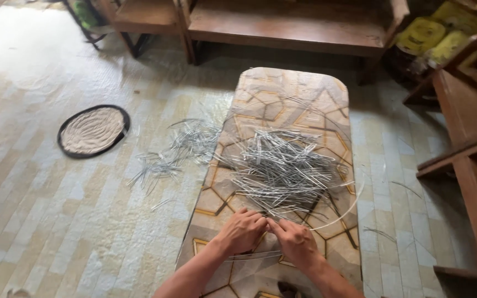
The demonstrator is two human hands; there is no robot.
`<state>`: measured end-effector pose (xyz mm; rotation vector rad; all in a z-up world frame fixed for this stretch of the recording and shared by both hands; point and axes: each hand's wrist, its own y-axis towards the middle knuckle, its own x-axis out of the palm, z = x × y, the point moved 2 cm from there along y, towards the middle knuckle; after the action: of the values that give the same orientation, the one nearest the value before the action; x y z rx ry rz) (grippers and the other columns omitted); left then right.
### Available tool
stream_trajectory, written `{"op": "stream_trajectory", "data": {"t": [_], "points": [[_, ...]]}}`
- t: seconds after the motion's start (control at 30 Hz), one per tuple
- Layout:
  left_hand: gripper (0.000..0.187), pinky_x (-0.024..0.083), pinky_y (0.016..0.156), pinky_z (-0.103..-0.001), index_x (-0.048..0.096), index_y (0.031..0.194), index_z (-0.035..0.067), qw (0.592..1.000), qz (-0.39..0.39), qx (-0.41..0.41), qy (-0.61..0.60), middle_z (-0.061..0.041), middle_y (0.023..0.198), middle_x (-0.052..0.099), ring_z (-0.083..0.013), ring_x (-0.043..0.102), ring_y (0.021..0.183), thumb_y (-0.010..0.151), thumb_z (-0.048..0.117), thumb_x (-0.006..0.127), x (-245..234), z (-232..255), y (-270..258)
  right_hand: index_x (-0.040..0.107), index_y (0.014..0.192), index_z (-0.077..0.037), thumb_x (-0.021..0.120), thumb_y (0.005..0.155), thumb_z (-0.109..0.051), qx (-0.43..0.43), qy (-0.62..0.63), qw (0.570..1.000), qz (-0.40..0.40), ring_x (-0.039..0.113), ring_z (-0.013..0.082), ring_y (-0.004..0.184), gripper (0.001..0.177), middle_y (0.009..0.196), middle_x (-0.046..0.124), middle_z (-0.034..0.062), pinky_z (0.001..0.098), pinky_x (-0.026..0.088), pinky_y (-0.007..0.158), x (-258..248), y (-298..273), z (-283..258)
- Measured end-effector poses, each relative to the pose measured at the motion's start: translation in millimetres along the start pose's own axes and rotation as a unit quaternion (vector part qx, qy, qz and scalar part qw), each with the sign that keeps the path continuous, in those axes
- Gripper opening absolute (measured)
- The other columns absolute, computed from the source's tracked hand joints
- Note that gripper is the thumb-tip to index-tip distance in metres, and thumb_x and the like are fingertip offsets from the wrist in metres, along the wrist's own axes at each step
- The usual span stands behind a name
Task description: Cutting and bending thin metal wires using pliers to create small components
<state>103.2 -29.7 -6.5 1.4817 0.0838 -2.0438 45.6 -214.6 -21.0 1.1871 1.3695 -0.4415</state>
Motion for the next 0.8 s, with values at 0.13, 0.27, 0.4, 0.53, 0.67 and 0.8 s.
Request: {"op": "stream_trajectory", "data": {"t": [0.13,0.27,0.4,0.53,0.67,0.8], "points": [[0.020,0.041,0.067,-0.042,0.055,0.088,0.011,0.998,0.059,-0.001,0.012,-0.006,0.078,0.061,-0.0304,0.060,0.070,0.105,0.023,0.053,6.1,-3.7,-2.6,0.066,0.130,-0.021,0.061,0.087,-0.009,0.008,-0.039,0.999,-0.027,0.063,0.0250,0.060,0.046,0.074,0.060,0.0000,0.0421,0.051,0.053,8.1,-7.6,2.6],[0.013,0.044,0.071,-0.041,0.056,0.090,0.012,0.998,0.054,0.014,0.016,-0.005,0.081,0.063,-0.0287,0.062,0.074,0.100,0.020,0.055,14.2,-6.8,-5.9,0.066,0.126,-0.021,0.060,0.088,-0.013,0.032,-0.008,0.999,-0.043,0.067,0.0256,0.064,0.039,0.077,0.064,0.0014,0.0422,0.052,0.057,10.8,-10.7,5.9],[0.006,0.042,0.069,-0.040,0.057,0.093,0.015,0.999,0.038,0.029,-0.011,-0.001,0.076,0.062,-0.0260,0.063,0.071,0.094,0.022,0.057,29.5,-14.0,-9.6,0.066,0.120,-0.026,0.061,0.087,-0.017,0.062,0.003,0.996,-0.069,0.069,0.0266,0.072,0.035,0.077,0.065,0.0002,0.0433,0.053,0.062,12.3,-14.4,8.0],[0.009,0.044,0.070,-0.043,0.059,0.094,0.013,0.999,0.028,0.014,-0.043,-0.004,0.077,0.067,-0.0301,0.064,0.070,0.095,0.021,0.055,37.5,-17.8,-9.9,0.069,0.123,-0.022,0.063,0.083,-0.011,0.045,0.019,0.997,-0.053,0.071,0.0243,0.078,0.042,0.087,0.072,0.0002,0.0389,0.055,0.067,13.9,-15.3,7.4],[0.013,0.045,0.071,-0.039,0.061,0.101,0.012,0.996,0.007,0.011,-0.088,-0.004,0.078,0.067,-0.0226,0.058,0.064,0.103,0.021,0.052,33.1,-17.8,-9.4,0.068,0.126,-0.018,0.058,0.098,-0.020,0.034,0.021,0.998,-0.039,0.065,0.0271,0.063,0.030,0.078,0.067,0.0031,0.0418,0.051,0.058,0.1,-5.6,0.2],[0.011,0.046,0.067,-0.040,0.059,0.104,0.008,0.993,0.044,0.000,-0.112,-0.006,0.075,0.066,-0.0272,0.059,0.064,0.102,0.017,0.053,26.5,-14.8,-9.1,0.061,0.138,-0.012,0.068,0.099,-0.027,-0.029,-0.003,0.999,0.042,0.060,0.0213,0.059,0.042,0.080,0.066,0.0060,0.0394,0.048,0.051,0.9,-4.6,1.6]]}}
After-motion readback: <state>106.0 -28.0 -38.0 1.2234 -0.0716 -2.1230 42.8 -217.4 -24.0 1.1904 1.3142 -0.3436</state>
